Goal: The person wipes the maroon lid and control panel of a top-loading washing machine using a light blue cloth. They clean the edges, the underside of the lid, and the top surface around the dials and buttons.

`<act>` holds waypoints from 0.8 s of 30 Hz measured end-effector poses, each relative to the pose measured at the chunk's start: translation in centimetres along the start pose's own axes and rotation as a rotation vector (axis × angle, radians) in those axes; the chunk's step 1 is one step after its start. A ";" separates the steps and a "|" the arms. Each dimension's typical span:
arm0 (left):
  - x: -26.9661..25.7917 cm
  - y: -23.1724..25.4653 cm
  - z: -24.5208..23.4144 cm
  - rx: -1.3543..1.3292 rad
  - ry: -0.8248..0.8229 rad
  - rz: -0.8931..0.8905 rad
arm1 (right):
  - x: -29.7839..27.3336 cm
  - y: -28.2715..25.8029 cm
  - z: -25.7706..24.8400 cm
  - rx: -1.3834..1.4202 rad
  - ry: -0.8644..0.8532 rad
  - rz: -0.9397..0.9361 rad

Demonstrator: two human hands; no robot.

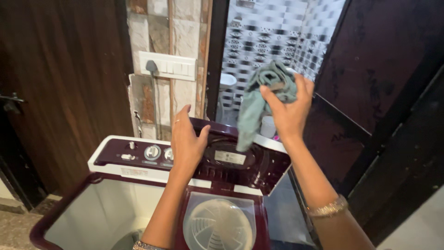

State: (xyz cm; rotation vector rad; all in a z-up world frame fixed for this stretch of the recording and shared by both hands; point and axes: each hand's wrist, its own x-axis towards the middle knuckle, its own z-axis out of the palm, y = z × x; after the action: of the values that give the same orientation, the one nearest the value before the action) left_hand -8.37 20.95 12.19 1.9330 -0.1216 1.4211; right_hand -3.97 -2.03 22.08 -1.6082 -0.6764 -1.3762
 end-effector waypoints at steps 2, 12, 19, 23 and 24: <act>0.5 -1.9 0.1 0.040 -0.038 -0.018 | 0.6 0.0 2.7 -0.052 0.023 -0.076; 1.5 -2.9 0.2 0.183 -0.161 0.082 | -4.3 0.1 10.2 -0.040 -0.242 -0.044; 2.1 -3.0 1.9 0.011 -0.176 -0.074 | -4.8 3.5 9.5 0.155 -0.600 -0.090; 2.6 -3.2 2.0 0.000 -0.243 -0.183 | -2.2 3.9 7.7 0.214 -0.958 -0.060; 2.7 -3.4 2.0 -0.004 -0.262 -0.210 | -1.8 3.7 7.4 0.231 -1.038 -0.067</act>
State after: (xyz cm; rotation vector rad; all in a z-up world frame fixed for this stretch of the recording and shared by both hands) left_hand -4.10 23.14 12.55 2.0548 -0.0413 1.0287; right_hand 2.32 3.02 19.44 -2.0586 -1.4227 -0.3753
